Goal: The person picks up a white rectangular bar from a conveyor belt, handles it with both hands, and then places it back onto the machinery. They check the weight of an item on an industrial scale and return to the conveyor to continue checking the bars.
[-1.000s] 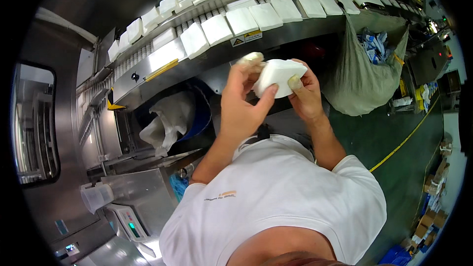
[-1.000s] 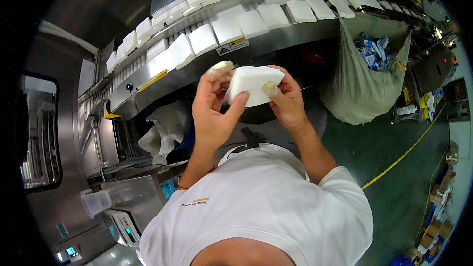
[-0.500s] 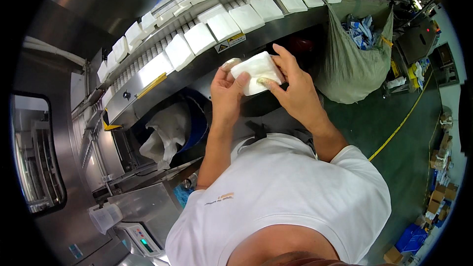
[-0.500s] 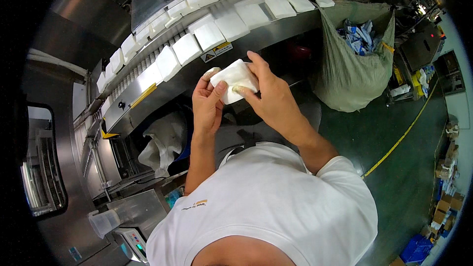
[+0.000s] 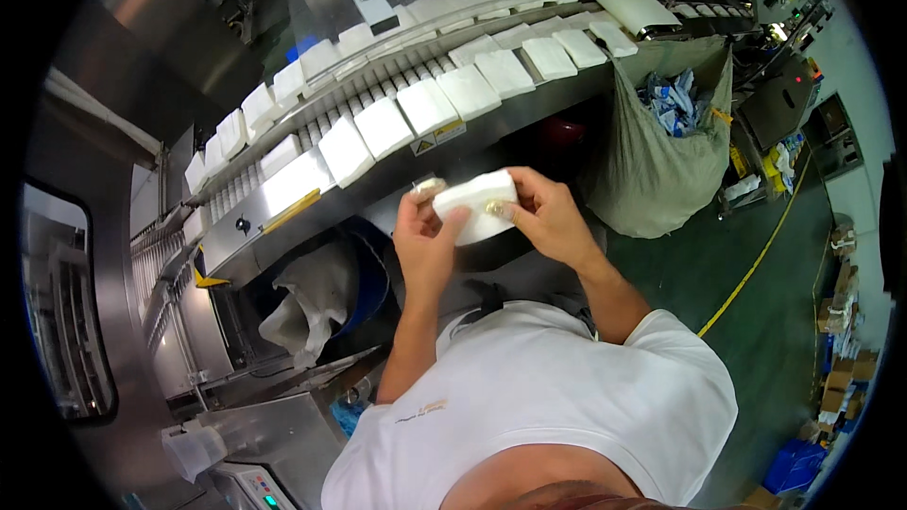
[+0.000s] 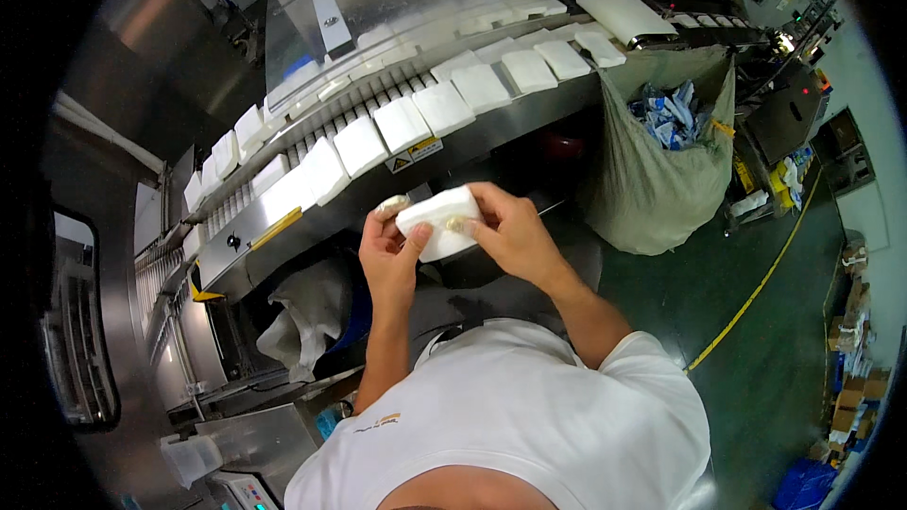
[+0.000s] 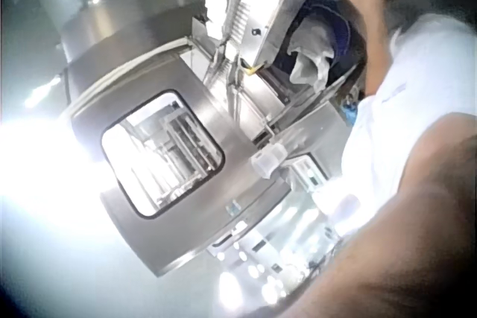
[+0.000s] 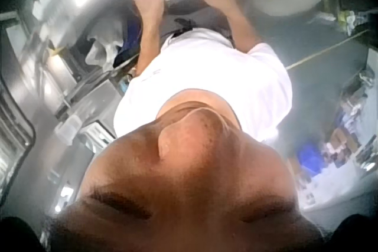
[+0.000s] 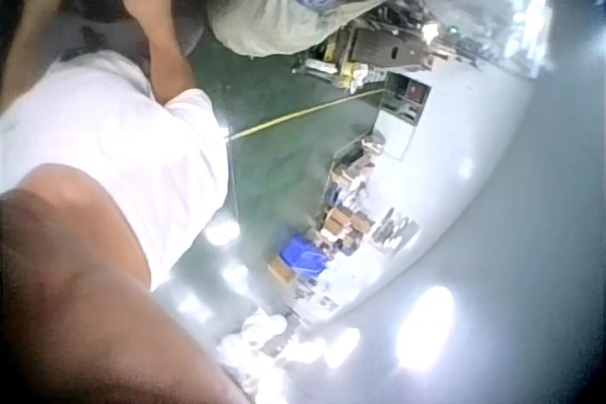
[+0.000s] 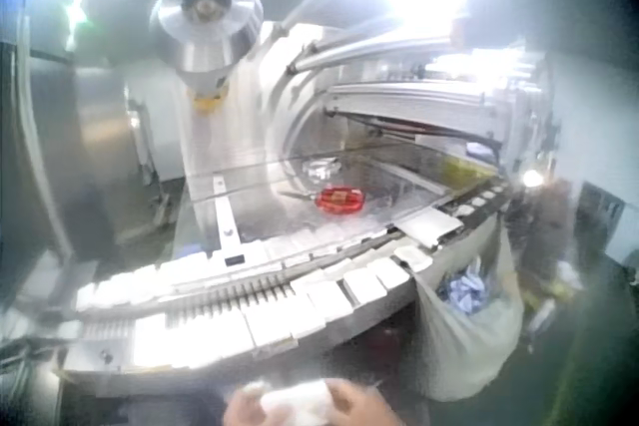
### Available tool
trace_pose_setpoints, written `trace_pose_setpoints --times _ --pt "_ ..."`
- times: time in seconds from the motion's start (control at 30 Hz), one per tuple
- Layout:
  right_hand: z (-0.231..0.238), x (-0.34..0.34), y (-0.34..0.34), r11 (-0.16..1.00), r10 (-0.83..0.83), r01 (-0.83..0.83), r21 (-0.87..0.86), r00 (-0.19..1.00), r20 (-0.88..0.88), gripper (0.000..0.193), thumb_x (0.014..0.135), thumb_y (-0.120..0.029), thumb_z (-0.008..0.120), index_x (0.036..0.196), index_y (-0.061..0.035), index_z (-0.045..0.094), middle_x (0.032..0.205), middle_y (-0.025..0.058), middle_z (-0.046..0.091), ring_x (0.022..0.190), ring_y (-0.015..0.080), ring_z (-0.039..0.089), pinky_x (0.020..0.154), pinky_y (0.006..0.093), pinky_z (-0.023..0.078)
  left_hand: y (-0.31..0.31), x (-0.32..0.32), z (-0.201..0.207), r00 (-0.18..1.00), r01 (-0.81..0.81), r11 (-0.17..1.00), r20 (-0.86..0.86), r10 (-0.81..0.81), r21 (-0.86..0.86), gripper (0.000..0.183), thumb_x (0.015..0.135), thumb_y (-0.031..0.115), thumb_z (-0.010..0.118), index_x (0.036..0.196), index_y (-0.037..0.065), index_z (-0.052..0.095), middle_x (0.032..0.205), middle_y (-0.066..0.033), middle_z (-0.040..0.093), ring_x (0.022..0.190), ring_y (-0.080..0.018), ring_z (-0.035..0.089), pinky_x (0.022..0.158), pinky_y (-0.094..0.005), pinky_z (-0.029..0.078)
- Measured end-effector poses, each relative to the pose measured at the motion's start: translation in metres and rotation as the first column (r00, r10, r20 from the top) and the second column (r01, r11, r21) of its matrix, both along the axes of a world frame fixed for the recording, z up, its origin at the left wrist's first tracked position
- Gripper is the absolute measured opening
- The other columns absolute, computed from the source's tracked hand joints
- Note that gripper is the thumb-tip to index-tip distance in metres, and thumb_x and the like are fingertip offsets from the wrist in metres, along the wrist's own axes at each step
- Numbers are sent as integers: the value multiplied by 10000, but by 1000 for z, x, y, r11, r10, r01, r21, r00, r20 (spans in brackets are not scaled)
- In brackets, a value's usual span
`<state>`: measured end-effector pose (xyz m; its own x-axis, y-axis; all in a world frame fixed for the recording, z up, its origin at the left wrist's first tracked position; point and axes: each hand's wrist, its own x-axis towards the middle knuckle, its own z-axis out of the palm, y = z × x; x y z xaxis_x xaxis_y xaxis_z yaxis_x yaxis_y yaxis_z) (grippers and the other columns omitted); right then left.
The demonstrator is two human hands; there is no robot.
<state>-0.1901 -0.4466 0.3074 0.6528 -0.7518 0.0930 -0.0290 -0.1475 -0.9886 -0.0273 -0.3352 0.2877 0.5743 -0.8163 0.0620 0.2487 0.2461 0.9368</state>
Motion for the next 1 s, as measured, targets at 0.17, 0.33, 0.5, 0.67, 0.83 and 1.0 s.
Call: trace_pose_setpoints --times 0.17,0.33,0.5,0.67,0.83,1.0 --pt "-3 0 -4 974 174 -180 136 983 59 334 927 3 685 1249 42 605 1076 110 727 998 134 686 883 310 554 14 3 11 997 58 997 -58 -54 60 489 899 -19 754 1325 -14 512 1157 -135 706 1050 -176 678 928 -301 540" --pt "-2 4 -5 938 270 -277 208 961 63 337 949 4 683 1276 38 607 1145 85 712 1045 122 648 923 294 529 20 14 0 998 62 996 -28 -61 66 534 893 18 795 1343 -17 511 1167 -160 721 1043 -184 693 910 -302 561" --pt "-18 11 -3 922 271 -281 267 960 77 341 951 -1 678 1283 38 609 1151 90 711 1066 127 650 942 297 528 21 18 -10 999 12 996 -45 -9 86 462 876 59 833 1244 -5 562 1099 -136 734 979 -157 698 864 -268 565" --pt "-30 21 -2 922 280 -291 256 957 81 329 955 -1 668 1278 33 617 1142 75 708 1054 124 654 938 291 529 26 26 -14 1000 16 989 3 -17 148 462 875 63 835 1240 2 559 1075 -136 739 961 -152 699 849 -267 562" --pt "-48 29 1 890 276 -299 344 954 115 311 929 -13 709 1228 40 642 1106 67 709 1029 117 656 917 287 534 31 30 -18 1000 7 983 26 -12 185 458 888 54 817 1254 2 547 1074 -146 736 959 -153 695 839 -271 559" --pt "-55 29 6 879 230 -260 399 965 123 298 926 -26 724 1209 44 664 1084 76 724 1000 121 671 890 282 545 34 28 -28 998 24 981 -54 -14 193 552 886 31 808 1336 -15 491 1098 -154 726 982 -170 692 860 -286 560"
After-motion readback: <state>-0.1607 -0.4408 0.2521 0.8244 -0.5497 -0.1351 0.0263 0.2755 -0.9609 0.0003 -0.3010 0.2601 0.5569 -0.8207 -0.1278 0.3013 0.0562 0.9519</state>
